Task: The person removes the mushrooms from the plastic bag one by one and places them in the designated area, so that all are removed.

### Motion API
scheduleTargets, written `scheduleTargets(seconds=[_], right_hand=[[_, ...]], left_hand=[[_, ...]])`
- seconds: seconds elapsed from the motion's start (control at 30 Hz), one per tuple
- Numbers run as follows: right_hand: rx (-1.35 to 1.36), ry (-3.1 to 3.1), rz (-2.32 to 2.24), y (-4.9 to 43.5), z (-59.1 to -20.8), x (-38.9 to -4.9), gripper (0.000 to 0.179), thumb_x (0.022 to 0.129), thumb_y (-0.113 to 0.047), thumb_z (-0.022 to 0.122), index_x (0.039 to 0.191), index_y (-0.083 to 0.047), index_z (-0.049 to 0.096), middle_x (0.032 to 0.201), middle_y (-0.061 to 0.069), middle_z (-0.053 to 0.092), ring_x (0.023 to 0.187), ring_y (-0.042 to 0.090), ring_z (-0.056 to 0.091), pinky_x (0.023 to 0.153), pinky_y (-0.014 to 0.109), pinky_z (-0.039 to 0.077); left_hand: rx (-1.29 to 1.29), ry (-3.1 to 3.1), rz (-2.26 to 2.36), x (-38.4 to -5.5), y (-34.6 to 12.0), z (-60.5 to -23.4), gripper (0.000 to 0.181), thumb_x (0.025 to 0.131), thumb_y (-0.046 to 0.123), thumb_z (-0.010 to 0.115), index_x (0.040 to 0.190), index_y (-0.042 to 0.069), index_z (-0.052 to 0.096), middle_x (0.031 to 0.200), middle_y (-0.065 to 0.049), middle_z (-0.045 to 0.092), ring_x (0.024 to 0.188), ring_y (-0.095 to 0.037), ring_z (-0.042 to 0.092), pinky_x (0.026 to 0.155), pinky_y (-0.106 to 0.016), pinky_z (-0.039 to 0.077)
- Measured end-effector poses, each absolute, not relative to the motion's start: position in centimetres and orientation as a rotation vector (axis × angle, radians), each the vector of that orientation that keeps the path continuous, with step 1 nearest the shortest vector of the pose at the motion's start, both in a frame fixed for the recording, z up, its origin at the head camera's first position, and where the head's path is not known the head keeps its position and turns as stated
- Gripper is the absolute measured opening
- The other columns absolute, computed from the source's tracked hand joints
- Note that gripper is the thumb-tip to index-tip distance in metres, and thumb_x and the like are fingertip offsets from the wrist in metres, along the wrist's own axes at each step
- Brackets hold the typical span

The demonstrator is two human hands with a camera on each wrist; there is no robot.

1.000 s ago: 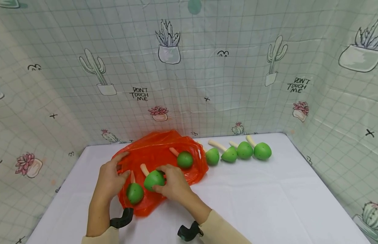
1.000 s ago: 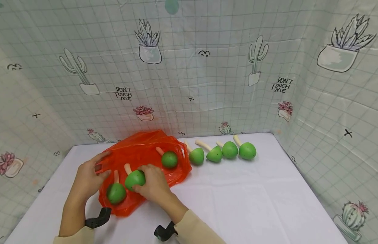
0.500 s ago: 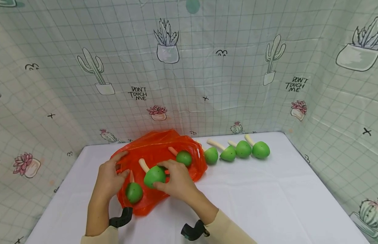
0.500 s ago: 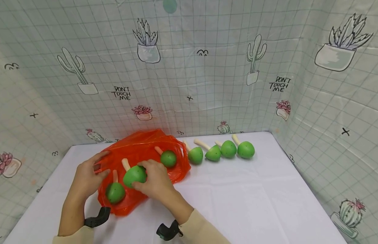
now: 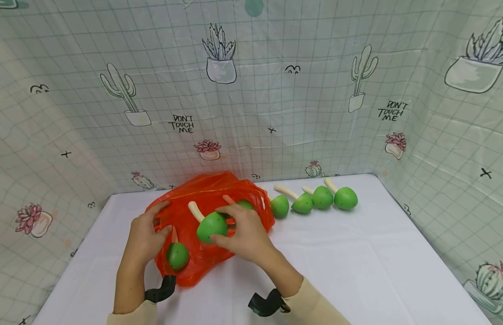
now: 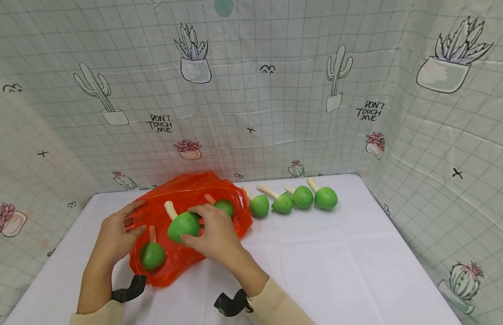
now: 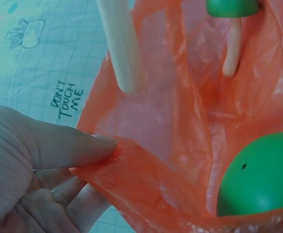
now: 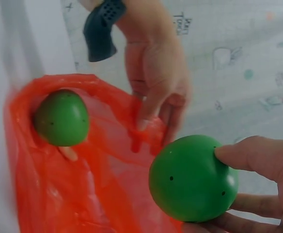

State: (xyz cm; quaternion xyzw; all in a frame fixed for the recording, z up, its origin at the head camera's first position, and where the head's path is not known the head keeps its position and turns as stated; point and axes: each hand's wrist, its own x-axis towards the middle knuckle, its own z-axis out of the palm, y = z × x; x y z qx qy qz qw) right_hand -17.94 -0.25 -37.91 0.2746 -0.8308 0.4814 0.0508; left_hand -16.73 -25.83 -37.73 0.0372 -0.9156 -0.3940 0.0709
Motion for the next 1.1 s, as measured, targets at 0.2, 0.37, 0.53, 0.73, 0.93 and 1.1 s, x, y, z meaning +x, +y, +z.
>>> scheduleTargets(seconds=[0.2, 0.37, 0.53, 0.73, 0.93, 1.1], right_hand=[[0.864, -2.462, 1.538, 0.7, -37.0, -17.7, 0.053, 0.085, -0.014, 0.087, 0.133, 0.000, 0.068, 0.155, 0.009, 0.055, 0.112, 0.021, 0.069, 0.090, 0.026, 0.061], [0.883, -2.420, 1.549, 1.7, -36.3, -17.5, 0.055, 0.085, -0.013, 0.088, 0.134, 0.000, 0.068, 0.149, 0.004, 0.061, 0.106, 0.018, 0.070, 0.090, 0.028, 0.061], [0.884, -2.345, 1.610, 2.8, -35.7, -17.6, 0.056, 0.083, -0.007, 0.088, 0.135, 0.000, 0.068, 0.135, 0.005, 0.070, 0.105, 0.020, 0.071, 0.086, 0.030, 0.063], [0.793, -2.333, 1.582, 4.4, -35.5, -18.2, 0.051, 0.083, -0.006, 0.088, 0.130, 0.001, 0.069, 0.123, 0.010, 0.071, 0.104, 0.025, 0.070, 0.083, 0.035, 0.065], [0.671, -2.350, 1.540, 6.3, -35.8, -19.2, 0.053, 0.083, -0.008, 0.089, 0.132, 0.000, 0.069, 0.126, 0.012, 0.071, 0.108, 0.029, 0.070, 0.087, 0.039, 0.064], [0.609, -2.350, 1.561, 8.0, -36.5, -20.3, 0.053, 0.085, -0.008, 0.087, 0.133, 0.003, 0.067, 0.125, 0.015, 0.071, 0.113, 0.032, 0.070, 0.088, 0.045, 0.064]], left_hand=[[0.111, -2.758, -1.173, -16.8, -25.8, -37.8, 0.068, 0.096, -0.006, 0.069, 0.158, 0.002, 0.043, 0.150, -0.030, 0.050, 0.132, -0.053, 0.053, 0.097, -0.059, 0.054], [0.101, -2.764, -1.159, -16.9, -25.8, -37.8, 0.068, 0.096, -0.005, 0.068, 0.158, 0.002, 0.043, 0.150, -0.030, 0.050, 0.131, -0.053, 0.054, 0.097, -0.059, 0.054], [0.095, -2.768, -1.161, -16.9, -25.8, -37.8, 0.067, 0.096, -0.006, 0.067, 0.158, 0.002, 0.042, 0.150, -0.030, 0.049, 0.132, -0.053, 0.053, 0.098, -0.060, 0.054], [0.104, -2.772, -1.160, -16.7, -25.7, -37.7, 0.067, 0.096, -0.005, 0.067, 0.158, 0.002, 0.042, 0.151, -0.030, 0.049, 0.132, -0.052, 0.053, 0.099, -0.059, 0.054], [0.116, -2.774, -1.164, -16.7, -25.7, -37.7, 0.068, 0.096, -0.006, 0.067, 0.159, 0.004, 0.042, 0.151, -0.030, 0.049, 0.132, -0.053, 0.053, 0.099, -0.059, 0.053], [0.116, -2.774, -1.167, -16.7, -25.7, -37.8, 0.068, 0.096, -0.006, 0.067, 0.159, 0.004, 0.042, 0.151, -0.030, 0.049, 0.133, -0.053, 0.052, 0.100, -0.059, 0.053]])
